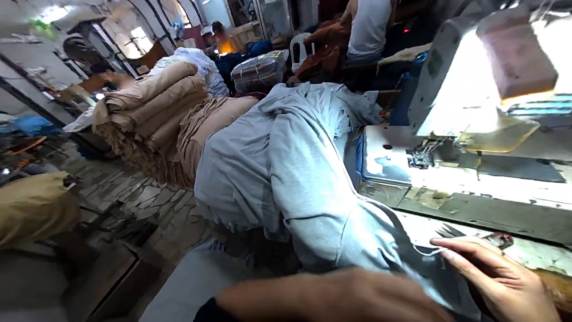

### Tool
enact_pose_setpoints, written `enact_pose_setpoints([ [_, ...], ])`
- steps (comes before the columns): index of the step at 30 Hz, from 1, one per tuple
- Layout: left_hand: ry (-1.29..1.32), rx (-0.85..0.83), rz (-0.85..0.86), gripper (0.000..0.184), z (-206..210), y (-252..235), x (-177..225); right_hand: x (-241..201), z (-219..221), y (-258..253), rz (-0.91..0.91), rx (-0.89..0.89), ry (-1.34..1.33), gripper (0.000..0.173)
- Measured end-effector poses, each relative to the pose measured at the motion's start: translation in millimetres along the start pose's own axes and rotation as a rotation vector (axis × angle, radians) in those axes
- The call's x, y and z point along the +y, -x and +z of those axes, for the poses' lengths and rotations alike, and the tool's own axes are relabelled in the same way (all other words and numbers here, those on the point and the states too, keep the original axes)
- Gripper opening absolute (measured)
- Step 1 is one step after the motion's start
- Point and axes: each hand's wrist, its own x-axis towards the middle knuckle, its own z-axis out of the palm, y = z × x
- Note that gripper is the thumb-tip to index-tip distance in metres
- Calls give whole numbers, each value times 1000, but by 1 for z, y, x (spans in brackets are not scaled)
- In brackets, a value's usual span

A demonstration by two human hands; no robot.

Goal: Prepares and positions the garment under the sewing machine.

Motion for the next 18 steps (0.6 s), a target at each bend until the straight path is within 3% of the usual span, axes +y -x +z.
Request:
enact_pose_setpoints([
  [1,-143,29,-48,13,0,-12,-18,0,2,-3,-43,-13,-27,17],
  [4,-501,-53,-263,56,-11,-41,-61,-6,2,-13,-195,-46,-72,17],
  [5,-565,-120,-338,62,-13,-46,-71,-9,0,-15,-237,-54,-79,17],
  [7,-578,-162,-382,49,-13,-51,-85,-15,-5,-14,-253,-45,-135,22],
  [10,-513,-65,-276,14,-10,-55,-94,-18,-4,-7,-117,-55,-279,47],
  [11,-494,-38,-244,12,-10,-55,-95,-17,-4,-2,-58,-74,-308,52],
  [12,-478,-15,-219,12,-10,-56,-96,-15,-3,3,3,-69,-312,47],
  [15,-463,24,-201,21,-13,-53,-97,-13,-3,13,135,-27,-175,14],
  [16,-468,20,-216,24,-16,-52,-97,-15,-5,13,139,-82,-134,12],
  [18,-475,-7,-258,27,-21,-48,-96,-24,-7,10,125,-226,-47,25],
])
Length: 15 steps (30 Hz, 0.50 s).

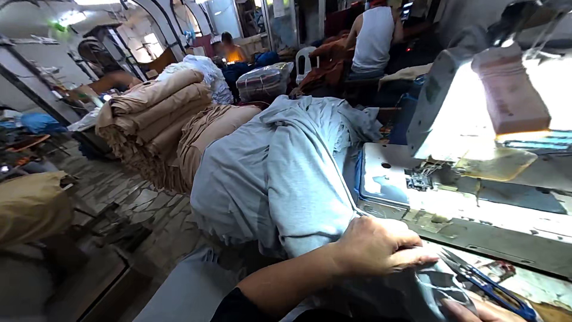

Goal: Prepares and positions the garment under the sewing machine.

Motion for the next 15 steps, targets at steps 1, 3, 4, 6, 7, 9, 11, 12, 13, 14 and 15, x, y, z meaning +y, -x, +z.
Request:
enact_pose_setpoints([
  [1,5,-3,-8,27,-1,1,-1,-6,-1,-2,-4,-73,53,32],
  [3,71,65,-4,19,0,2,-1,-10,0,-7,-37,-163,126,39],
  [4,141,133,8,18,1,1,0,-10,3,-9,-60,-172,127,41],
  [6,277,258,66,44,-2,-1,7,-9,9,-12,-103,-155,115,40],
  [7,300,336,103,50,-8,0,11,-9,11,-12,-120,-139,103,38],
  [9,157,536,131,54,-40,13,20,-12,15,-12,-145,-121,77,34],
  [11,-252,781,78,53,-98,44,23,-17,19,-10,-141,-95,57,32],
  [12,-506,856,-6,55,-132,66,20,-19,21,-10,-132,-72,47,32],
  [13,-719,841,-143,58,-164,91,12,-19,22,-9,-127,-59,32,30],
  [14,-830,738,-308,60,-189,114,1,-16,21,-7,-127,-57,5,26],
  [15,-865,588,-446,57,-204,135,-15,-11,19,-5,-126,-70,-23,19],
])
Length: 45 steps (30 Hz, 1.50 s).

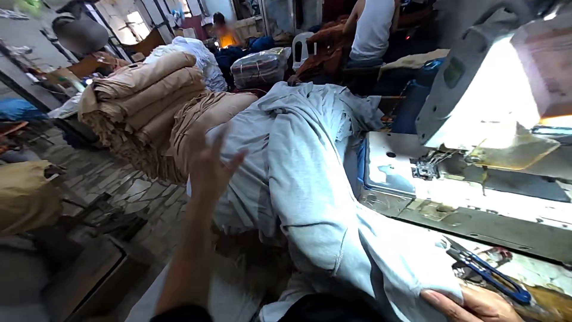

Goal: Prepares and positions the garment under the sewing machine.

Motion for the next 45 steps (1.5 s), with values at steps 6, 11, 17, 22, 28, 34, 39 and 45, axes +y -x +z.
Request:
enact_pose_setpoints([
  [6,307,-322,-103,42,-8,50,18,4,15,-18,-28,0,-140,11],
  [11,1190,-649,69,19,44,82,144,-26,43,-28,-209,-53,103,32],
  [17,1562,-678,128,15,72,94,178,-47,36,-10,-212,-39,-4,28],
  [22,1757,-841,-182,12,73,83,177,-38,28,-6,-16,212,-266,19],
  [28,2043,-639,-351,7,76,57,171,13,32,-10,256,233,-275,36],
  [34,1486,-696,-166,14,84,78,142,-6,-2,-21,254,205,-994,23],
  [39,1590,-702,-186,15,81,64,142,0,-3,-33,210,88,-868,18],
  [45,1472,-789,-242,19,82,72,125,2,2,-29,200,56,-793,18],
])
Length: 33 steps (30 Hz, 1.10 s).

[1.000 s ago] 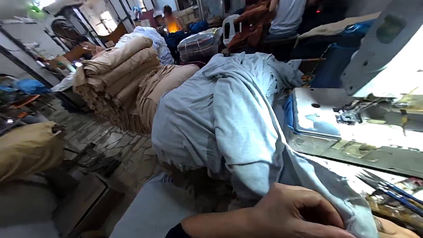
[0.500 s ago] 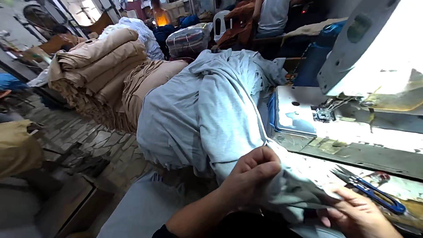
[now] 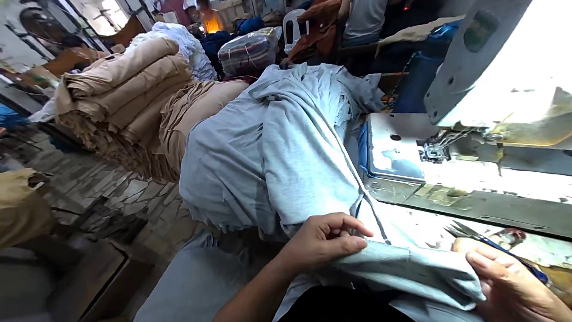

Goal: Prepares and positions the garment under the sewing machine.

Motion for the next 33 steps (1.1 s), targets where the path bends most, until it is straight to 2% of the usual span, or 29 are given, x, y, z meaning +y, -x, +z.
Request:
enact_pose_setpoints([
  [3,-151,73,11,22,-6,4,0,4,1,-1,-20,36,-107,19],
  [6,-56,101,78,15,-12,5,7,3,4,-3,3,68,-143,19],
  [8,-77,106,117,18,-14,4,14,4,8,-6,1,113,-33,15],
  [10,-167,153,102,20,-13,4,16,6,15,-9,-23,249,151,7],
  [12,-232,203,79,18,-13,6,11,7,14,-8,-99,307,245,9],
  [17,-355,171,170,18,-14,6,3,8,8,5,-282,160,356,17],
  [23,-588,263,298,18,2,4,5,13,17,9,-485,287,843,24],
  [29,-717,357,418,13,9,-16,-3,17,10,1,-500,359,963,12],
  [31,-566,338,296,15,15,-35,-5,9,3,-6,-475,344,941,16],
  [33,-299,305,70,18,27,-67,7,-1,-4,-17,-447,336,876,20],
])
